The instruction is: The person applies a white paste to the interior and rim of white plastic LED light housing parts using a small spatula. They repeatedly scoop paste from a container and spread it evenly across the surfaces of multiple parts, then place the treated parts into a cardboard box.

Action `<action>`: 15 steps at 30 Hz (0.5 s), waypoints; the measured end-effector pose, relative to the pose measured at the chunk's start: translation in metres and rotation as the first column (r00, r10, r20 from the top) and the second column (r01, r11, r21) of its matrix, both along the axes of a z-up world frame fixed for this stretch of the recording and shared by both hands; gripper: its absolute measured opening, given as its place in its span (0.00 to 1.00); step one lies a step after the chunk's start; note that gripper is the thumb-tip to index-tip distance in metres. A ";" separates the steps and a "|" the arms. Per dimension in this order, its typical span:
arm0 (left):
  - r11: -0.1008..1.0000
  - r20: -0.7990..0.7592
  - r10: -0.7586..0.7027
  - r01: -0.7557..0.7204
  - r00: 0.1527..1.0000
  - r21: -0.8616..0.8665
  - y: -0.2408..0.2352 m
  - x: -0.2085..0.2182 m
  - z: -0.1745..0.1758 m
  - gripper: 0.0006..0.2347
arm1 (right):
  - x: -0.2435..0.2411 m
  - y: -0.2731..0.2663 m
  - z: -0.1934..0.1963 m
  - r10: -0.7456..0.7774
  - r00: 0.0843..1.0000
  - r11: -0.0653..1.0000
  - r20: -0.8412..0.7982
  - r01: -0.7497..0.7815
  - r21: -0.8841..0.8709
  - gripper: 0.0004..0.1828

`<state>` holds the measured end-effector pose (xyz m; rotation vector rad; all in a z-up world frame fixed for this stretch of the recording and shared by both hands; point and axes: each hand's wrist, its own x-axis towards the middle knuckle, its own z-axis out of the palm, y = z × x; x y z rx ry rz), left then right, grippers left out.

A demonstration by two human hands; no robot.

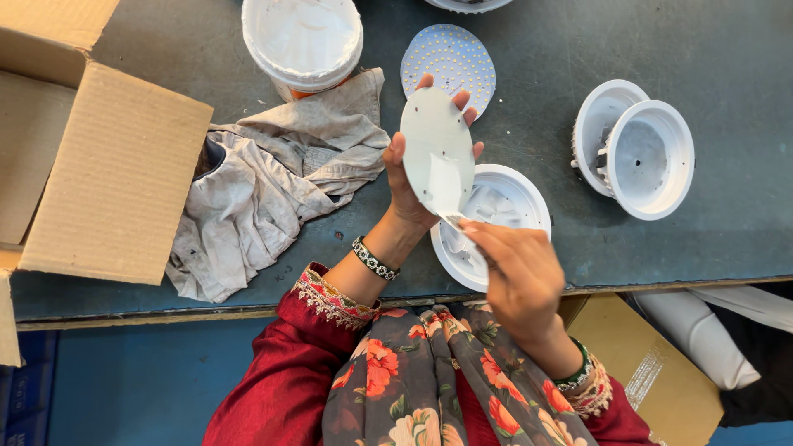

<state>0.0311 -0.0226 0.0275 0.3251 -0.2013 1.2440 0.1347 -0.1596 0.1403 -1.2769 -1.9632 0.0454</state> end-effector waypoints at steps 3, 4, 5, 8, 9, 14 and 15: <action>1.000 -0.034 0.001 -0.001 0.999 0.002 -0.004 0.002 -0.001 0.43 | 0.006 0.001 0.005 -0.045 0.999 0.999 -0.025 0.044 -0.007 0.17; 1.000 -0.042 -0.006 0.006 0.999 0.005 -0.005 0.004 0.000 0.43 | 0.007 0.004 0.006 -0.039 0.999 0.999 -0.024 0.039 0.005 0.17; 1.000 -0.051 -0.006 0.006 0.999 0.004 -0.005 0.004 0.000 0.43 | 0.007 0.006 0.007 -0.029 0.999 0.999 -0.024 0.030 0.016 0.16; 1.000 -0.064 0.007 -0.008 0.998 -0.002 -0.004 0.003 0.000 0.43 | -0.003 0.010 0.005 0.032 0.999 0.999 -0.003 -0.032 0.027 0.16; 1.000 -0.058 0.019 -0.020 0.998 -0.010 -0.004 0.003 -0.001 0.43 | -0.007 0.009 0.004 0.045 0.999 0.998 0.013 -0.045 0.033 0.16; 0.999 -0.036 0.041 -0.042 0.999 -0.023 -0.002 0.003 -0.003 0.42 | -0.008 -0.008 0.006 0.047 0.998 0.997 0.029 -0.049 0.058 0.15; 0.999 -0.040 0.035 -0.036 0.999 -0.026 -0.002 0.003 -0.003 0.42 | -0.005 -0.008 0.007 0.022 0.999 0.998 0.026 -0.023 0.057 0.15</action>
